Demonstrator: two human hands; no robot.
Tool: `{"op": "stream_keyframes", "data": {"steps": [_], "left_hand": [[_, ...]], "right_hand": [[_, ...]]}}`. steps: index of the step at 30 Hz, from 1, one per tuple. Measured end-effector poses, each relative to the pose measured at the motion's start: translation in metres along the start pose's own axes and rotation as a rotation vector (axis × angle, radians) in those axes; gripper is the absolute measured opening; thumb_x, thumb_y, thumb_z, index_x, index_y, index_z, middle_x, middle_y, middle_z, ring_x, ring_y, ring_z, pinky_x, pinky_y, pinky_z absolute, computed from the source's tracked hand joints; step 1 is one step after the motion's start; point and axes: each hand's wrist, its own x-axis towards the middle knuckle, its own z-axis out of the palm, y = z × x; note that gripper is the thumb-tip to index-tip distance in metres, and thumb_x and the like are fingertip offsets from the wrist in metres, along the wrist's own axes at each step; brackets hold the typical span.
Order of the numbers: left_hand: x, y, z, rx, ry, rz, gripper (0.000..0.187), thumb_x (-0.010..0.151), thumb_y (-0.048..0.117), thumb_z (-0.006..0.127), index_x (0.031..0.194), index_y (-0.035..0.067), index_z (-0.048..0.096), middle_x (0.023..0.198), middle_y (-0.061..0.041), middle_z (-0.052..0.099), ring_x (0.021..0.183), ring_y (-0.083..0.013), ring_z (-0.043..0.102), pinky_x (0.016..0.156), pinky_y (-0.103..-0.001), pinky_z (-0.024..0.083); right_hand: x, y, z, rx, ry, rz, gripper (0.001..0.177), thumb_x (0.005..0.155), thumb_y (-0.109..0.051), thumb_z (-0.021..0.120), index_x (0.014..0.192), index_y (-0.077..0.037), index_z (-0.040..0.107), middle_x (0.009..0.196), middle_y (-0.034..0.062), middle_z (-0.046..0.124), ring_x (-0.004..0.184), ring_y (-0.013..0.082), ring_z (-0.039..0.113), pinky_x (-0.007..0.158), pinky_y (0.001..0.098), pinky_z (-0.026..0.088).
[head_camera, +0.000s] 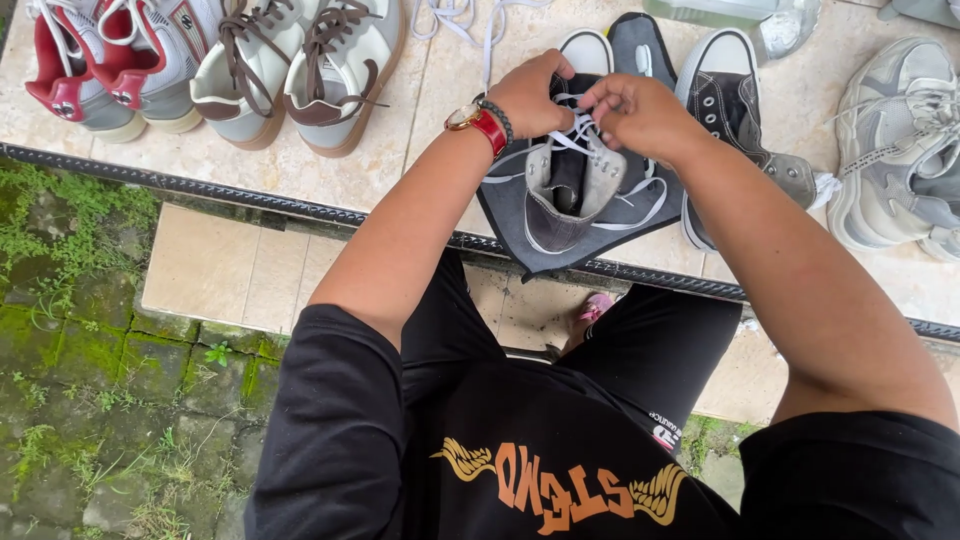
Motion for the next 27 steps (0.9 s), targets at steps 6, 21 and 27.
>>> {"op": "stream_keyframes", "data": {"steps": [6, 21, 27], "left_hand": [[0.011, -0.011, 0.02, -0.008, 0.078, 0.026, 0.054, 0.074, 0.015, 0.068, 0.126, 0.021, 0.056, 0.123, -0.003, 0.054, 0.077, -0.0203, 0.065, 0.059, -0.038, 0.05], [-0.074, 0.0, -0.017, -0.097, -0.091, 0.046, 0.037, 0.103, 0.042, 0.039, 0.118, 0.016, 0.061, 0.085, 0.008, 0.056, 0.064, -0.0051, 0.043, 0.061, -0.023, 0.04], [-0.065, -0.039, 0.019, -0.199, -0.012, 0.015, 0.034, 0.104, 0.038, 0.038, 0.12, 0.018, 0.06, 0.078, 0.003, 0.061, 0.071, -0.0144, 0.056, 0.068, -0.034, 0.042]], "right_hand": [[0.01, 0.019, 0.01, -0.206, 0.06, -0.133, 0.006, 0.102, -0.014, 0.066, 0.104, -0.019, 0.07, 0.087, -0.0032, 0.063, 0.071, 0.0109, 0.052, 0.07, 0.0289, 0.043], [-0.065, 0.006, 0.022, 0.021, 0.096, -0.031, 0.037, 0.095, 0.006, 0.044, 0.127, -0.009, 0.056, 0.127, 0.0105, 0.06, 0.123, 0.0232, 0.057, 0.111, 0.0377, 0.043], [-0.047, 0.077, 0.039, 0.1, 0.19, -0.138, 0.011, 0.101, -0.005, 0.06, 0.095, -0.014, 0.064, 0.08, -0.0045, 0.057, 0.075, 0.0076, 0.047, 0.071, 0.0254, 0.038]]}}
